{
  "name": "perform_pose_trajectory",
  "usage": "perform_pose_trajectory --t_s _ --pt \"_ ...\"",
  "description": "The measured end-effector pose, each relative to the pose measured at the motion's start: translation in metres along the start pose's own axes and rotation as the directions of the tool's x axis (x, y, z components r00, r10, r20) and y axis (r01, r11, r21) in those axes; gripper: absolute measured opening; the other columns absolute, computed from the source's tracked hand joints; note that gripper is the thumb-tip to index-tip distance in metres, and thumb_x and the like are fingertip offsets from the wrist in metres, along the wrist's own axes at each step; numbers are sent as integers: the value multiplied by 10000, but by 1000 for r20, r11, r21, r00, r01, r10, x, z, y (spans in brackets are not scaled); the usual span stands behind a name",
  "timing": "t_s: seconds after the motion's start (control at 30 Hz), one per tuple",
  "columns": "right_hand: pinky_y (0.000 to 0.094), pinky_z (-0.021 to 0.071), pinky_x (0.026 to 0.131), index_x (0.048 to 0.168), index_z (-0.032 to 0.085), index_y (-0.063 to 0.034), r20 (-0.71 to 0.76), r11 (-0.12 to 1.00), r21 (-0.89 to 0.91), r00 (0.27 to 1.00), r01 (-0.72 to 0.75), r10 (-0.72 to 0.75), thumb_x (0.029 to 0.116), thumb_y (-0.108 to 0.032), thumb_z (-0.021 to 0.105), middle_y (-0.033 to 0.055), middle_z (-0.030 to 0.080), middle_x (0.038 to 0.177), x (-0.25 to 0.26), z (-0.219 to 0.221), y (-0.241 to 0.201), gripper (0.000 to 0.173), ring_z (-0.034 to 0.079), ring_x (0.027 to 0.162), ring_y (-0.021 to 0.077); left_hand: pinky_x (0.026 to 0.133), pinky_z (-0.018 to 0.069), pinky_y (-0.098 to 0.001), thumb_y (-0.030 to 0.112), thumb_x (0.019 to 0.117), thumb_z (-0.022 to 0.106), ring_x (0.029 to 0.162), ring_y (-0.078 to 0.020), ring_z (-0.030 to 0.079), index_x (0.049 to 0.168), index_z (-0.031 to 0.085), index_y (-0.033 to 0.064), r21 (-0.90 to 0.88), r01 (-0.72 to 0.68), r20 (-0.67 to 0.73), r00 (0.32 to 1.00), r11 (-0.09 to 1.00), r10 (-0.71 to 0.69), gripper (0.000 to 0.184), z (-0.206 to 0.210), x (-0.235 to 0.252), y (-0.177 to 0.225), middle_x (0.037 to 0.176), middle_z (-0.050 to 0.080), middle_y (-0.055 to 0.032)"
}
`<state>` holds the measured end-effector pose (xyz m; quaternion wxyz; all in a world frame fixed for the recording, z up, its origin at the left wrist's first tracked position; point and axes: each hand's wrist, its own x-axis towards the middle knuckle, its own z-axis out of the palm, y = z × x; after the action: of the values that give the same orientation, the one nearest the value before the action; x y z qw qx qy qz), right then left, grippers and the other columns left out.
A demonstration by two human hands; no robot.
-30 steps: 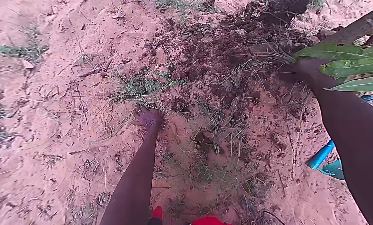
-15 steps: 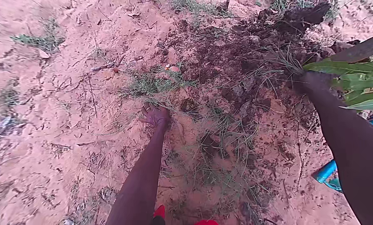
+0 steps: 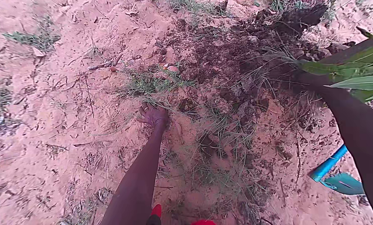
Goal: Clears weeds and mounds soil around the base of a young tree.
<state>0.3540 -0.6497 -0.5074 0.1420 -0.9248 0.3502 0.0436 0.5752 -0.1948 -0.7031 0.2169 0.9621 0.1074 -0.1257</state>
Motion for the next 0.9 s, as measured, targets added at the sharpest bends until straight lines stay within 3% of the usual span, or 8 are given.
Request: perform_pose_trajectory --t_s 0.1,0.17,0.27,0.4,0.53,0.67,0.77,0.9 --pt "710 454 933 1192 621 153 -1 973 -231 1000 -13 13 1017 -121 631 400 632 1162 2 6 -6 325 612 1125 558 1193 9 -704 495 1064 355 1575 -340 149 1572 401 117 10 10 -5 1000 1000 -10 635 1 -2 0 1683 269 -110" --pt "760 392 973 1212 573 192 39 920 -332 971 -208 234 1048 -179 592 452 580 1226 -1 2 -31 406 545 1213 622 1192 6 -705 496 1065 348 1576 -342 140 1574 395 114 16 7 -8 1000 1000 -7 639 3 0 0 1687 258 -109" --pt "770 405 941 1168 612 161 13 871 -392 945 -296 327 1076 -262 525 428 602 1222 0 12 -29 441 558 1209 609 1191 -12 -706 527 1053 354 1577 -342 134 1580 385 115 10 -6 -11 1000 1000 7 669 4 1 -2 1685 257 -115" --pt "728 444 925 1163 660 95 196 809 -577 942 -114 274 1030 -142 602 366 646 1177 -2 2 -38 278 598 1168 560 1188 -5 -712 514 1062 327 1575 -346 144 1577 393 122 26 -12 -6 1000 1000 12 650 4 1 -3 1683 268 -110" --pt "741 351 1026 1227 597 195 79 896 -401 968 -189 239 1079 -132 529 450 568 1277 -8 -5 -49 365 515 1259 617 1191 0 -708 513 1061 333 1573 -351 151 1582 383 118 23 -8 1 1000 1000 8 656 2 1 -2 1680 271 -119" --pt "782 394 932 1318 511 179 1 876 -394 954 -276 301 1044 -66 565 466 547 1279 9 6 -29 372 528 1214 651 1185 -3 -714 494 1066 341 1574 -352 147 1595 357 124 25 0 -2 1000 1000 0 645 3 0 0 1681 271 -116" --pt "755 408 973 1402 424 183 -35 915 -292 959 -279 282 1059 8 490 463 505 1345 16 6 -15 390 518 1251 639 1181 8 -719 470 1062 345 1573 -349 147 1590 369 131 53 7 -5 1000 999 -7 628 5 2 -2 1682 274 -101" --pt "530 351 1130 1521 350 82 -141 863 420 919 -281 368 1124 -231 361 315 408 1520 46 19 17 506 438 1371 384 1184 15 -715 509 1050 304 1567 -339 178 1584 381 150 22 6 -33 999 1000 -6 648 9 7 -2 1671 302 -89"
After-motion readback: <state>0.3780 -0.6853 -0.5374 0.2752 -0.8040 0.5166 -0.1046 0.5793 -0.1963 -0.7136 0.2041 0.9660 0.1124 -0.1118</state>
